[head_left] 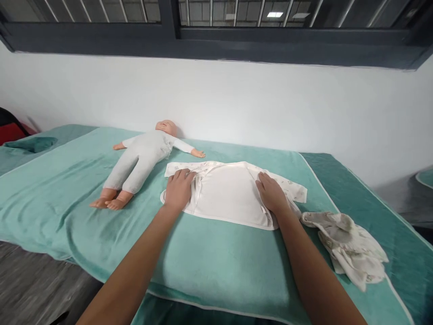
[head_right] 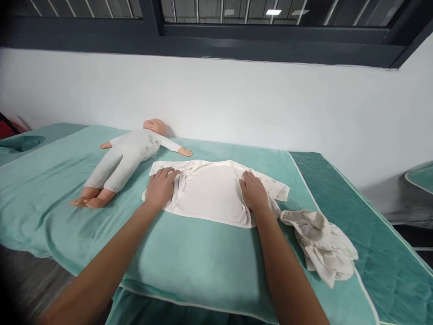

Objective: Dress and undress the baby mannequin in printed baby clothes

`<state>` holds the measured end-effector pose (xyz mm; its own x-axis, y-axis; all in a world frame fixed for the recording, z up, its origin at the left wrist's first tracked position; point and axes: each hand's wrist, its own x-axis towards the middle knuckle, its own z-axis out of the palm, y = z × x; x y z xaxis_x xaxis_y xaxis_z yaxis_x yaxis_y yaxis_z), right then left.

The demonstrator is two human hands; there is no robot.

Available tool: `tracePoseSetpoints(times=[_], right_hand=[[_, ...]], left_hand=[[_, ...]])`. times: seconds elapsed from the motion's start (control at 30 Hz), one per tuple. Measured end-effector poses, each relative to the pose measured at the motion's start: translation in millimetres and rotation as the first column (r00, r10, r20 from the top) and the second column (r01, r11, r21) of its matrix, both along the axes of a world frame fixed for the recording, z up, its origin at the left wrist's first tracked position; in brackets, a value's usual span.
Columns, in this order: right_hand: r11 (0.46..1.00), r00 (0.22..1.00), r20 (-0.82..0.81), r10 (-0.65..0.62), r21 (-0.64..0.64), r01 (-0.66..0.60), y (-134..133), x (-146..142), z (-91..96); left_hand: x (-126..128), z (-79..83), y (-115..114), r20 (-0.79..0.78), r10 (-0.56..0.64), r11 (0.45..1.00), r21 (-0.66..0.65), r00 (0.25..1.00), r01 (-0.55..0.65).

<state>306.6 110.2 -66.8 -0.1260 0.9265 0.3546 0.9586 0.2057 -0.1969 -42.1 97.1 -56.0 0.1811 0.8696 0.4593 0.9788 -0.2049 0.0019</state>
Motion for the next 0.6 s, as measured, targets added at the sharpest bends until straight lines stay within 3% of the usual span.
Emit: tracePoseSetpoints(times=[0.13,0.23,0.3,0.4,0.53,0.6], right_hand=[[0.996,0.999,0.042,-0.031,-0.080,0.034,-0.4,1.5,0.9],[0.995,0.999,0.026,-0.037,-0.095,0.040,-1.1,1.6,2.2],[0.994,0.999,-0.008,-0.038,-0.103,0.037,-0.6,2.2,2.6],[0.993,0.995,-0.085,-0.052,-0.114,0.042,0.9,3.4,2.9],[0.992,0.986,-0.153,-0.069,-0.112,0.052,1.0,3.5,3.8],[0.991,0.984,-0.157,-0.079,-0.117,0.061,0.2,2.3,5.0]], left_hand=[[12.6,5.1,23.6,0.000,0.019,0.998,-0.054,1.000,-0.019],[18.0,9.3,36.2,0.101,0.065,0.996,-0.065,0.993,-0.059],[18.3,13.1,44.3,0.283,0.139,0.986,-0.134,0.949,-0.104],[14.9,16.9,57.8,0.509,0.282,0.943,-0.301,0.813,-0.139],[12.4,13.2,69.9,0.553,0.362,0.917,-0.357,0.750,-0.179],[16.5,10.0,69.7,0.561,0.353,0.931,-0.294,0.749,-0.218]])
